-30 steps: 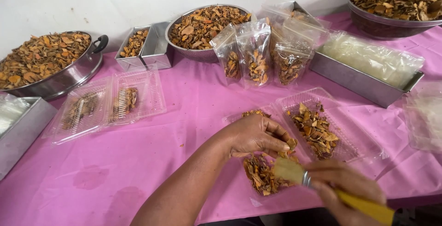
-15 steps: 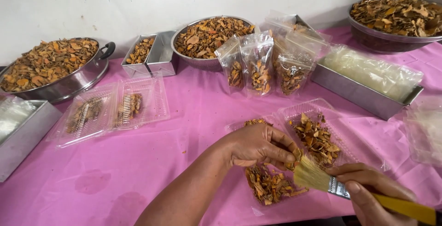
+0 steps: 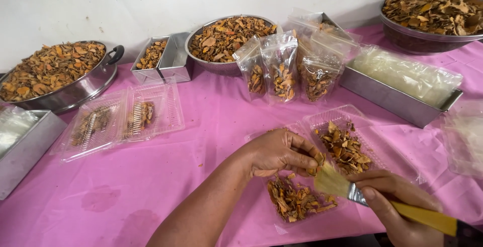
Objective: Packing dried tea leaves into plastic trays and bags using hands and a brush.
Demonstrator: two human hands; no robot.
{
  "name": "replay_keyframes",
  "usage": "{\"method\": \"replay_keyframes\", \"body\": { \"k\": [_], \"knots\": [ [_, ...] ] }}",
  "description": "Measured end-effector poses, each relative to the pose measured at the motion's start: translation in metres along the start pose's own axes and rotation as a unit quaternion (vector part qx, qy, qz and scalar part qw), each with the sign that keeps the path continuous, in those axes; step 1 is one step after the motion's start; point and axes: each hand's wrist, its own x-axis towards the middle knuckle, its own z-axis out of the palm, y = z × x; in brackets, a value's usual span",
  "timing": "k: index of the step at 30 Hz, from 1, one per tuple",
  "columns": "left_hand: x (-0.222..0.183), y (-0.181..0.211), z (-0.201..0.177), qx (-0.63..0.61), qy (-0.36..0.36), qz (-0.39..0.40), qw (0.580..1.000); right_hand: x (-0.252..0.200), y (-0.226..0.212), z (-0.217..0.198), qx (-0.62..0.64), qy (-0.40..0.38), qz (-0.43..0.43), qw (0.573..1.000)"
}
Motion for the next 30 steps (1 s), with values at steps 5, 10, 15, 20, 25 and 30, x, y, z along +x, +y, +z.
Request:
{"method": "replay_keyframes", "body": {
  "k": [5,10,15,20,25,30],
  "knots": [
    [0.006,-0.004,-0.003,0.043,0.039,0.008,0.998,0.004,-0.009,0.004,-0.018,0.013,-0.066,0.998],
    [0.003,0.004,0.001,0.082,0.072,0.012,0.994,0.007,-0.025,0.016,-0.064,0.083,-0.051,0.993],
    [0.000,0.010,0.017,0.160,0.120,0.002,0.980,0.008,-0.016,0.017,-0.067,0.023,-0.078,0.994],
    [-0.006,0.019,0.016,0.164,0.123,0.001,0.979,0.000,-0.009,0.022,-0.009,-0.006,-0.091,0.996],
    [-0.010,0.027,0.015,0.150,0.098,0.052,0.982,0.008,-0.019,0.016,-0.091,0.133,-0.065,0.985],
    [-0.002,0.033,0.006,0.240,0.257,0.057,0.935,0.001,-0.003,-0.011,-0.086,0.125,-0.004,0.988]
  ]
}}
